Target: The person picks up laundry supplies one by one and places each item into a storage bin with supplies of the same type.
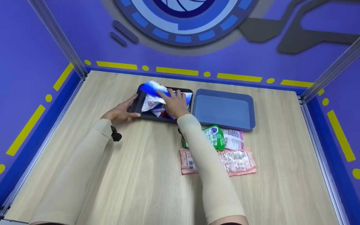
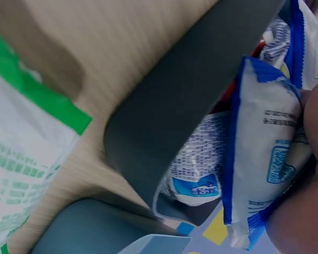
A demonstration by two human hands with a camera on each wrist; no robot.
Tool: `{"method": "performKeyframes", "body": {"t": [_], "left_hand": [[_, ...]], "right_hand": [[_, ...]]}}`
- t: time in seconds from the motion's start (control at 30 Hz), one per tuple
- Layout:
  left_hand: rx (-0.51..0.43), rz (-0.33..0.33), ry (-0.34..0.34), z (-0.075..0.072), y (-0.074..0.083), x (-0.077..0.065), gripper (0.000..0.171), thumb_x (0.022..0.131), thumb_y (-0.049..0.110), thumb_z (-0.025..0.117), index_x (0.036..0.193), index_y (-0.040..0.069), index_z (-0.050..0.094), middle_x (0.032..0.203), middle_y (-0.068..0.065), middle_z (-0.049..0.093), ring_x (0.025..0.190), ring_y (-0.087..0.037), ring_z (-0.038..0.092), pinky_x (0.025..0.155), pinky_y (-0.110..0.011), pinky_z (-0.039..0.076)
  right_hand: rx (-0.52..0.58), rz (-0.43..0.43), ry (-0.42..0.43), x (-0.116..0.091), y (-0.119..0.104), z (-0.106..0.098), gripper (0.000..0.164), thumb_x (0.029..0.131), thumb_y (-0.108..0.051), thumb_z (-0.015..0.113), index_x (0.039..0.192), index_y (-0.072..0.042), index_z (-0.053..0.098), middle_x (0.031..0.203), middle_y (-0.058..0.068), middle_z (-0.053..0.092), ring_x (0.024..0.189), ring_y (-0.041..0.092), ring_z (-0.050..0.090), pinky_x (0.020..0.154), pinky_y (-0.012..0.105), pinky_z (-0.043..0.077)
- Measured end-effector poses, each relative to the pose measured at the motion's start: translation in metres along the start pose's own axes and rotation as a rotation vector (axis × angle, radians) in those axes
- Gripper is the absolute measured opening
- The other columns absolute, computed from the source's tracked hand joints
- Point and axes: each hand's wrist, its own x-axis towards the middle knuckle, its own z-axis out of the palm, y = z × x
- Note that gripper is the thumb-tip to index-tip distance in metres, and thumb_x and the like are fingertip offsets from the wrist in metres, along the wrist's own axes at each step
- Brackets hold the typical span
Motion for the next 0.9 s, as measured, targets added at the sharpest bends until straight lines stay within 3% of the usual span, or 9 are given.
{"method": "performKeyframes", "body": {"t": [0.37,0.6,0.9], "left_hand": [[-0.029,-0.006,0.005,-0.002,0.001,-0.002,0.103,0.093,0.032,0.078,0.167,0.029,0.006,0.173,-0.004,0.009,0.157,-0.030,0.013,0.126,-0.049,0.018],[-0.029,0.002,-0.001,-0.002,0.001,0.000,0.103,0.093,0.031,0.077,0.167,0.028,0.006,0.173,-0.003,0.006,0.157,-0.030,0.011,0.126,-0.048,0.016],[-0.044,-0.005,-0.003,-0.001,-0.002,-0.002,0.104,0.093,0.032,0.078,0.167,0.030,0.006,0.173,-0.003,0.006,0.157,-0.030,0.012,0.126,-0.049,0.016]], "right_hand": [[0.000,0.019,-0.064,-0.002,-0.004,-0.013,0.077,0.100,-0.053,0.060,0.165,-0.037,0.021,0.167,0.014,0.025,0.147,0.045,0.031,0.120,0.069,0.016],[-0.040,0.035,-0.020,-0.009,-0.002,-0.016,0.082,0.098,-0.058,0.062,0.165,-0.036,0.021,0.167,0.013,0.026,0.147,0.045,0.032,0.119,0.070,0.015],[-0.058,-0.009,0.050,-0.019,0.000,-0.021,0.081,0.096,-0.061,0.061,0.164,-0.035,0.025,0.164,0.014,0.030,0.145,0.044,0.033,0.118,0.067,0.021]]}}
